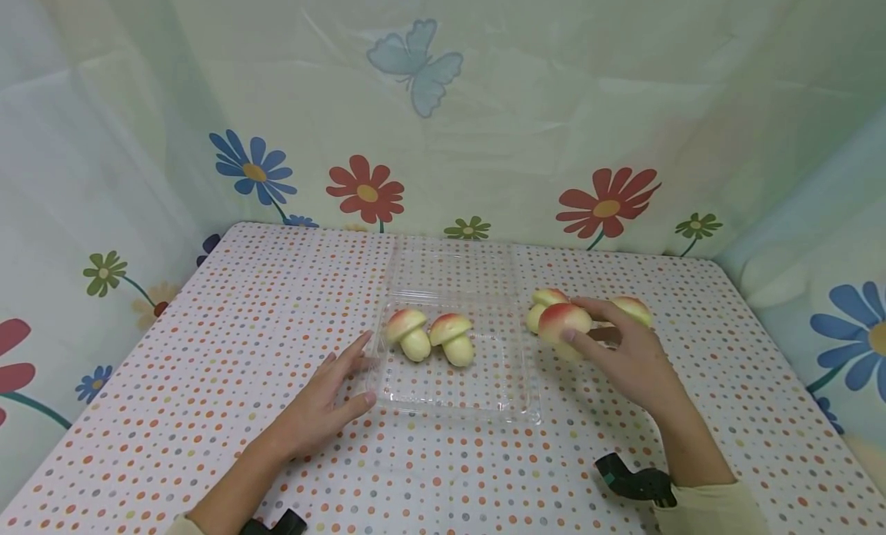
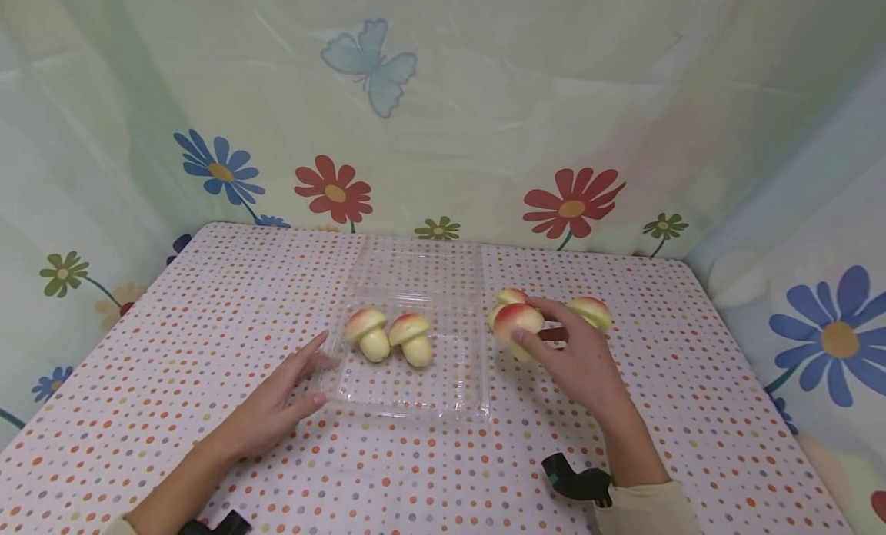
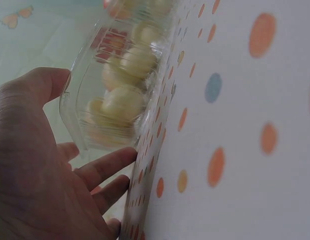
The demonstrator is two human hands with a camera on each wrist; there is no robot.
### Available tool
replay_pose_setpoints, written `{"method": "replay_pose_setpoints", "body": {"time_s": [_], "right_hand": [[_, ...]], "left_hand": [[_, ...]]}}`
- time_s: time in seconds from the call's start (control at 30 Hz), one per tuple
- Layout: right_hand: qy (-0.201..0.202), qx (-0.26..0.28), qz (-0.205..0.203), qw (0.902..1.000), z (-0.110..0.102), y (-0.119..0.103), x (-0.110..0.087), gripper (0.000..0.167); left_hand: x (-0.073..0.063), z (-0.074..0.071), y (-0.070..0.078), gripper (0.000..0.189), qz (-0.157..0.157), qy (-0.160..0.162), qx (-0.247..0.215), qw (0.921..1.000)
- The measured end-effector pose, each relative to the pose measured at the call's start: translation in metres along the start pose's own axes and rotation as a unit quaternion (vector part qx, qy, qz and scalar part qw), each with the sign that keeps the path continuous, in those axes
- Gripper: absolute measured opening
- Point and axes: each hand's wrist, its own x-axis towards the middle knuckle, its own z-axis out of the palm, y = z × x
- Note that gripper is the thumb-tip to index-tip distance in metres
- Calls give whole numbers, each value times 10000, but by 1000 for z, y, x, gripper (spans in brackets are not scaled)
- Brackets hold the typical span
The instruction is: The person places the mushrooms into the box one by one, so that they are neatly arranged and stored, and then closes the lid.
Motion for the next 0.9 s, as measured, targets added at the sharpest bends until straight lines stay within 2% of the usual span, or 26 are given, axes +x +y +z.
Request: {"method": "replay_pose_setpoints", "body": {"time_s": [0.2,0.33,0.9], "right_hand": [[448,177,-56,9988,5,-5,1,60],[574,330,-126,9977,8,-8,3,59],[315,707,-143,9969,15,-20,8,58]], "left_hand": [[0,-1,1,78,-32,14,40,10000],[0,-1,1,78,-20,25,28,10000],[-1,0,1,79,-91,-10,33,10000]]}}
